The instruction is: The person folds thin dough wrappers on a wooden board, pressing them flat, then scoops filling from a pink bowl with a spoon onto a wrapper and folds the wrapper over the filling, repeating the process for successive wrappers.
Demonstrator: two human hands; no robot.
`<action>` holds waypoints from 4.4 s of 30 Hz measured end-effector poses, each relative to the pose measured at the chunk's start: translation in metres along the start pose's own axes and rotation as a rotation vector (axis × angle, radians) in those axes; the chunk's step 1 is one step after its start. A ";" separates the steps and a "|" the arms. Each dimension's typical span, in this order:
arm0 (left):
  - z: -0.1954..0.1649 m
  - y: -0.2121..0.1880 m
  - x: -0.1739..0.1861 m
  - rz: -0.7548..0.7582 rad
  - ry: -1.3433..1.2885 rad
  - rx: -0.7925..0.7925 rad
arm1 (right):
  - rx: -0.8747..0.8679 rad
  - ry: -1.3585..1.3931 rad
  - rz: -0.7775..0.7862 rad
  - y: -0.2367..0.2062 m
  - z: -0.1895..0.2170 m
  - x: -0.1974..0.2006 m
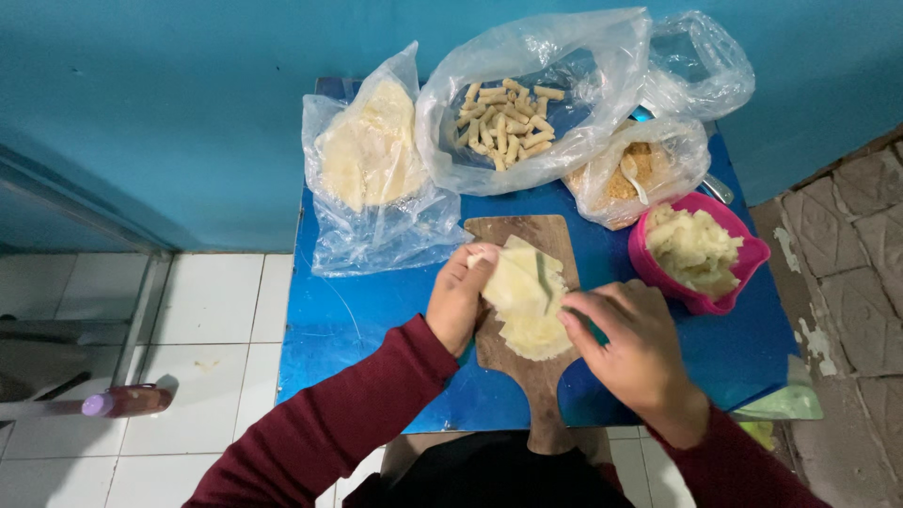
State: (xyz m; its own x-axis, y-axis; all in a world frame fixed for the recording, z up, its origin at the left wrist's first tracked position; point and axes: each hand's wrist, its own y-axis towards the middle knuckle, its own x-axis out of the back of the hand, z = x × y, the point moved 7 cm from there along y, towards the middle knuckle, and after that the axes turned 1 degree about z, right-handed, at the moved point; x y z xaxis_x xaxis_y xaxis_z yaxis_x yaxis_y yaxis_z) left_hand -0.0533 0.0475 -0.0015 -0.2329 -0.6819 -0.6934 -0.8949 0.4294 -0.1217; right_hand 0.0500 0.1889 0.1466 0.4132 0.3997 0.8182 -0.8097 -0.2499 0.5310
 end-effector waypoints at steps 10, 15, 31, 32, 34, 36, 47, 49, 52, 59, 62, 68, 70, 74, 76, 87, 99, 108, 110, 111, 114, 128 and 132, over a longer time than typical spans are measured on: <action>-0.003 -0.013 -0.026 0.315 0.292 -0.122 | 0.435 -0.036 0.244 0.024 0.029 -0.004; 0.003 -0.012 -0.025 0.302 0.176 -0.034 | 0.460 0.057 0.216 0.034 0.030 0.005; -0.029 -0.005 0.010 -0.147 0.237 -0.401 | -0.077 0.416 0.486 -0.018 0.006 -0.038; -0.029 -0.004 0.009 -0.146 0.244 -0.407 | -0.138 0.356 0.450 -0.019 -0.001 -0.044; -0.029 -0.004 0.009 -0.147 0.237 -0.405 | -0.189 0.282 0.374 -0.022 -0.009 -0.046; -0.029 -0.003 0.010 -0.146 0.210 -0.393 | -0.168 0.255 0.289 -0.021 -0.010 -0.045; -0.040 -0.010 0.003 -0.111 0.226 -0.461 | -0.457 0.297 0.204 -0.031 -0.027 -0.055; -0.043 -0.014 0.001 -0.116 0.254 -0.498 | -0.460 0.299 0.175 -0.033 -0.026 -0.054; -0.051 -0.016 -0.002 -0.103 0.285 -0.567 | -0.393 0.294 0.115 -0.031 -0.023 -0.049; -0.063 -0.022 0.002 -0.154 0.260 -0.611 | -0.217 0.058 0.089 -0.027 -0.005 -0.037; -0.075 -0.022 0.011 -0.250 0.319 -0.724 | -0.185 -0.025 0.069 -0.027 0.001 -0.030; -0.096 -0.011 0.039 -0.494 0.492 -0.823 | -0.216 -0.116 0.051 -0.033 -0.017 -0.012; -0.100 -0.011 0.043 -0.567 0.642 -0.830 | -0.269 -0.133 0.040 -0.037 -0.037 0.000; -0.102 -0.021 0.034 -0.647 0.959 -0.826 | -0.272 -0.232 0.019 -0.041 -0.092 0.039; -0.101 -0.027 0.026 -0.639 1.058 -0.815 | -0.259 -0.369 0.032 -0.048 -0.108 0.051; -0.098 -0.039 -0.008 -0.486 1.138 -0.822 | -0.174 -0.564 0.202 -0.032 -0.120 0.024; -0.100 -0.044 -0.018 -0.478 1.153 -0.876 | -0.113 -0.540 0.214 -0.018 -0.112 0.013; -0.097 -0.046 -0.025 -0.375 1.140 -0.952 | -0.110 -0.533 0.223 -0.020 -0.117 0.009; -0.096 -0.047 -0.026 -0.357 1.139 -0.952 | -0.116 -0.527 0.211 -0.021 -0.118 0.010; -0.097 -0.046 -0.027 -0.347 1.138 -0.956 | -0.119 -0.526 0.201 -0.021 -0.119 0.010; -0.098 -0.046 -0.030 -0.319 1.118 -0.951 | -0.139 -0.502 0.173 -0.023 -0.122 0.011; -0.075 -0.033 -0.038 -0.112 1.385 -0.713 | -0.191 -0.139 0.019 -0.030 -0.113 0.031; -0.068 -0.036 -0.042 -0.084 1.452 -0.812 | -0.097 0.230 0.162 -0.029 -0.082 0.022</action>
State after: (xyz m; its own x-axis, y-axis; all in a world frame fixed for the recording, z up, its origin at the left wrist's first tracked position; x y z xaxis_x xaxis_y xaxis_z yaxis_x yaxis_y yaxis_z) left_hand -0.0374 0.0208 0.0805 0.1023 -0.8321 0.5451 -0.7659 0.2838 0.5769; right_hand 0.0481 0.2777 0.1312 0.1790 0.5540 0.8130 -0.8979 -0.2458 0.3652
